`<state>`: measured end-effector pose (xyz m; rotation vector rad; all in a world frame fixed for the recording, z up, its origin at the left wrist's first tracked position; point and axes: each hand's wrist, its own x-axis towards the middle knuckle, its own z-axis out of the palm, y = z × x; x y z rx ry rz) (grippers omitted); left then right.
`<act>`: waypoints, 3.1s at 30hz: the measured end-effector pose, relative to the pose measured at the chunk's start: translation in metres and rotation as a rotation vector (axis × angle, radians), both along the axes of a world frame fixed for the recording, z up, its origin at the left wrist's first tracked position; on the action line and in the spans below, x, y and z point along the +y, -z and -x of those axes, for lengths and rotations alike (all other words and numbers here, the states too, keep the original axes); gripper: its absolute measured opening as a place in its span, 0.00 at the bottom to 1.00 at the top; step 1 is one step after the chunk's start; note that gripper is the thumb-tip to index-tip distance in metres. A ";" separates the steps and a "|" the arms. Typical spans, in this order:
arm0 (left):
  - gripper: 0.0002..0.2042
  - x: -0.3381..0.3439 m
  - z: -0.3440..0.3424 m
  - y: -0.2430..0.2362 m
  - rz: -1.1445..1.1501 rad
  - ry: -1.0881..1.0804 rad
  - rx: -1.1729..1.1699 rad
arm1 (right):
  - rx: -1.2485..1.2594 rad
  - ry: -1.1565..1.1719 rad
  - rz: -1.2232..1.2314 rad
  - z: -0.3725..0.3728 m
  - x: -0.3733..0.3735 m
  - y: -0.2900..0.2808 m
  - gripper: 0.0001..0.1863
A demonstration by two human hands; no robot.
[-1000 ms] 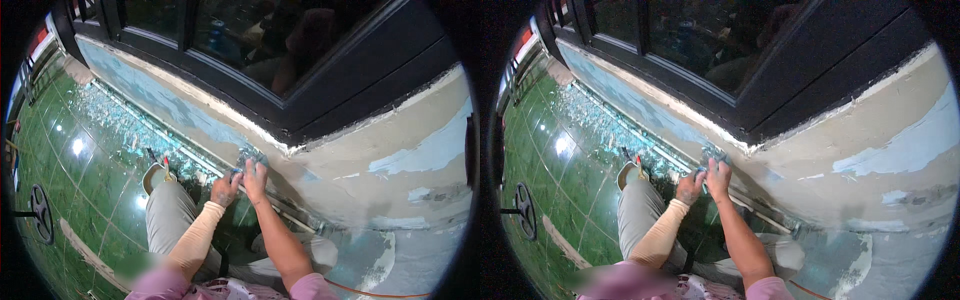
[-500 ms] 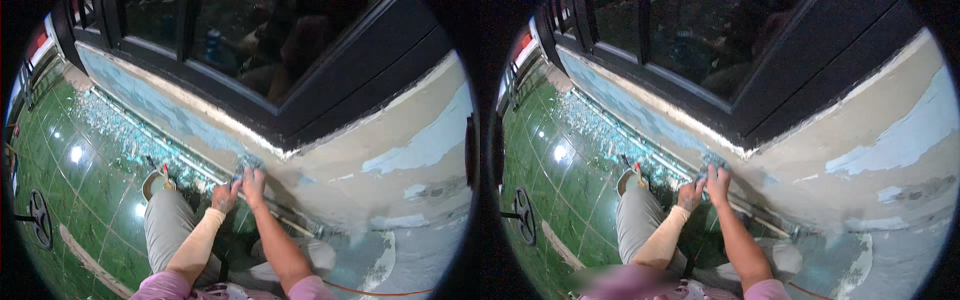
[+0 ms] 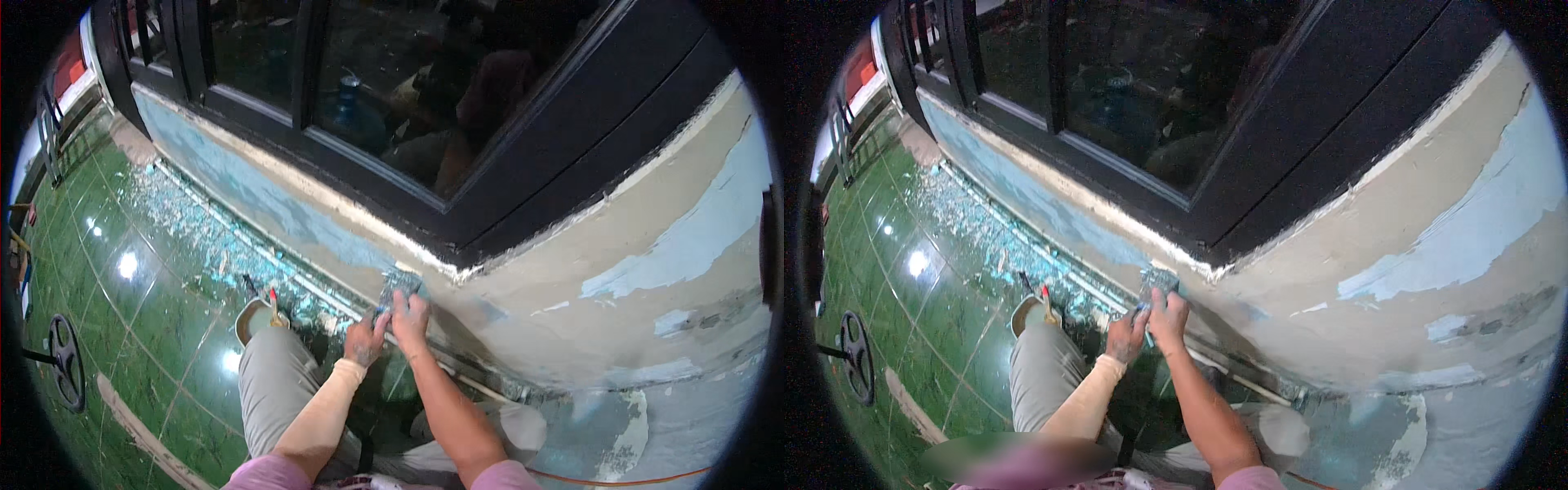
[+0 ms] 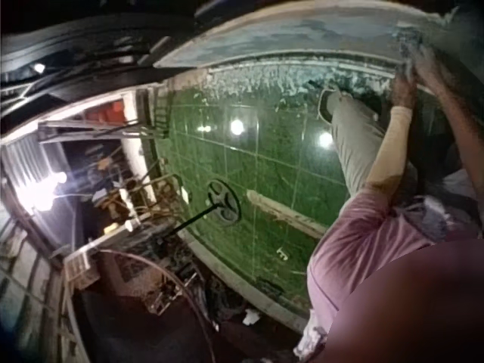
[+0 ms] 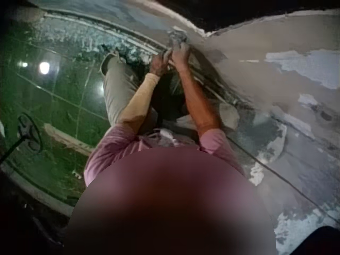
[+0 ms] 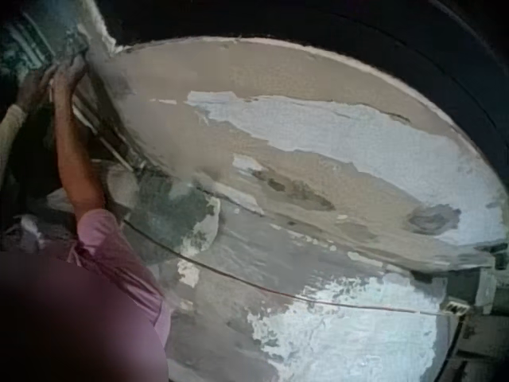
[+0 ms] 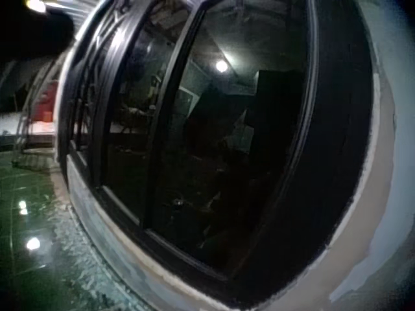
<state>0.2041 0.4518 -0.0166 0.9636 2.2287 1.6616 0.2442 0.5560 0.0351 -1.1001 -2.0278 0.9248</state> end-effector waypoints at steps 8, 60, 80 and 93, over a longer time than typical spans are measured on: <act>0.17 -0.008 0.006 -0.025 0.276 0.085 -0.152 | 0.018 -0.006 0.005 -0.007 -0.010 -0.005 0.17; 0.17 0.003 0.047 -0.034 0.087 0.093 0.008 | 0.055 -0.002 -0.013 0.045 -0.015 -0.047 0.18; 0.17 -0.006 0.030 -0.045 0.220 0.165 -0.104 | -0.018 0.015 -0.064 0.030 -0.021 -0.058 0.19; 0.13 0.009 0.049 -0.011 -0.044 0.003 0.089 | -0.040 -0.040 -0.158 0.056 -0.021 -0.061 0.20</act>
